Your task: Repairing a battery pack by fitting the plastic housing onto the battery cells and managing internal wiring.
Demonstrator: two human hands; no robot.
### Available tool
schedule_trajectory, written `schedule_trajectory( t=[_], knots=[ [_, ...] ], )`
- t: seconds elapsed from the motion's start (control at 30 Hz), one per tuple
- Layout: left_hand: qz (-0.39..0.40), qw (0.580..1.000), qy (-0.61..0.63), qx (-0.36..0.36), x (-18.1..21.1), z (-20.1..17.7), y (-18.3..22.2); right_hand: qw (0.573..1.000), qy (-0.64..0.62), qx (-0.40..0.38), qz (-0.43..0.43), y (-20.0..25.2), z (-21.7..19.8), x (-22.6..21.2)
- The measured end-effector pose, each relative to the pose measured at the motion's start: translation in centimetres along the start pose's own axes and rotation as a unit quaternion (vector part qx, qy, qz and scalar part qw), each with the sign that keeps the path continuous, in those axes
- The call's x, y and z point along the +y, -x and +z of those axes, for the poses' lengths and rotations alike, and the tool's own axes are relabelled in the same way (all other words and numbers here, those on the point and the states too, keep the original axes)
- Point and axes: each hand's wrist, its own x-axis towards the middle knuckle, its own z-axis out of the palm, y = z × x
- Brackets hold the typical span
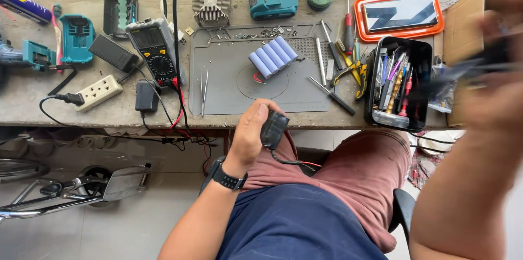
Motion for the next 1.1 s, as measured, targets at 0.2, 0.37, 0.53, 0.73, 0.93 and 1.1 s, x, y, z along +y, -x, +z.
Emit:
schedule_trajectory(
  t=[0.2, 0.37, 0.53, 0.73, 0.93, 1.1],
  knots=[
    [0.034, 0.994, -0.009, -0.106, 2.0, 1.3, -1.9, 0.988, -0.013, -0.095, -0.121, 7.5, 9.3, 6.8],
    [-0.019, 0.987, -0.053, -0.149, 1.7, 2.7, -1.1, 0.986, -0.106, -0.097, -0.083, 9.3, 10.4, 9.5],
    [0.008, 0.971, -0.144, -0.189, -0.6, 5.0, -0.9, 0.983, -0.128, -0.113, -0.061, 10.5, 10.9, 9.6],
    [-0.029, 0.972, -0.150, -0.181, 0.3, 7.1, -1.5, 0.979, -0.134, -0.140, -0.063, 11.8, 10.2, 9.2],
    [-0.047, 0.982, -0.104, -0.153, -1.7, 6.0, -2.2, 0.981, 0.029, -0.174, -0.082, 12.2, 9.0, 7.1],
    [-0.029, 0.996, -0.002, -0.079, -2.2, 3.7, -3.4, 0.926, 0.129, -0.274, -0.227, 11.0, 5.9, 7.3]
  ],
)
